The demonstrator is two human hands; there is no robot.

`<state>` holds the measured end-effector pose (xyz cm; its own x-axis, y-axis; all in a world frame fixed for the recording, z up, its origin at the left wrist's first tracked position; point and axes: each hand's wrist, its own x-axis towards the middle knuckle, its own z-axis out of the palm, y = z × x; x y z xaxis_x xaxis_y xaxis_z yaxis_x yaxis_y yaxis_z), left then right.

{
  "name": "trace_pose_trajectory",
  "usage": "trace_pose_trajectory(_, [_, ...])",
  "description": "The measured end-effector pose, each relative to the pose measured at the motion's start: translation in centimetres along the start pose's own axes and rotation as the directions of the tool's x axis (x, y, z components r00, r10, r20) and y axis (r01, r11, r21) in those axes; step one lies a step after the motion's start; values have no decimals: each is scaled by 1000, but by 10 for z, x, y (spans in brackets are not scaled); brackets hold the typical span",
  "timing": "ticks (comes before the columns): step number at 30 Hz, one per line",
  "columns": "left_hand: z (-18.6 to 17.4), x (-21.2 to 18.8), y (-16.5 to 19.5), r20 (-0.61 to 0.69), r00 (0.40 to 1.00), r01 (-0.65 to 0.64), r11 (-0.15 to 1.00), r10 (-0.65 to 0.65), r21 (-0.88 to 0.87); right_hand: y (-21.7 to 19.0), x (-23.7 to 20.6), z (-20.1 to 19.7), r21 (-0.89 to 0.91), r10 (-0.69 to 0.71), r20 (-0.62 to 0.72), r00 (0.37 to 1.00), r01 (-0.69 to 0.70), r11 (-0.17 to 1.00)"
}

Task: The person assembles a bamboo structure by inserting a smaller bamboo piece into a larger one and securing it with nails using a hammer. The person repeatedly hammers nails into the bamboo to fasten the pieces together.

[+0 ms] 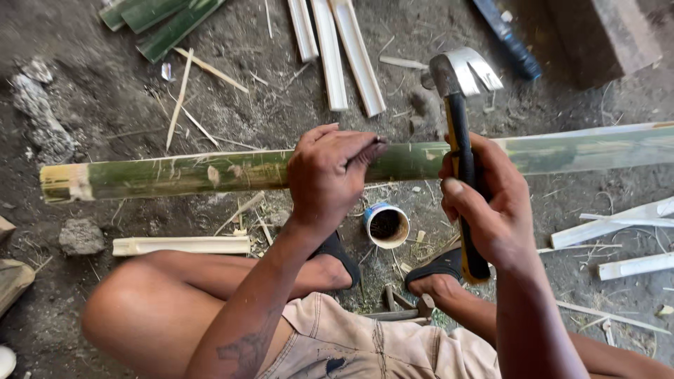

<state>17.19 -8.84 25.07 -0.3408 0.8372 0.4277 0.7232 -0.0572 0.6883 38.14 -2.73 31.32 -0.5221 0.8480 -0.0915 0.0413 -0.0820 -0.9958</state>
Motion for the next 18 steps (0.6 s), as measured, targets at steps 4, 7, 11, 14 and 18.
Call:
trace_pose_trajectory(4, [7, 19, -9, 43, 999, 34, 999, -33, -19, -25, -26, -2, 137, -53, 9, 999, 51, 989])
trace_pose_trajectory(7, [12, 29, -16, 129, 981, 141, 989, -146, 50, -15, -44, 8, 142, 23, -55, 998, -15, 990])
trace_pose_trajectory(11, [17, 40, -24, 70, 991, 105, 991, -111, 81, 0, -66, 5, 130, 191, -61, 980, -182, 975])
trace_pose_trajectory(14, [20, 43, -27, 59, 993, 101, 992, -106, 73, 0, -82, -8, 64, 101, -36, 994, -99, 993])
trace_pose_trajectory(18, [21, 43, -28, 58, 994, 84, 994, -88, 71, 6, -91, -10, -19, 18, 2, 1000, -18, 1000])
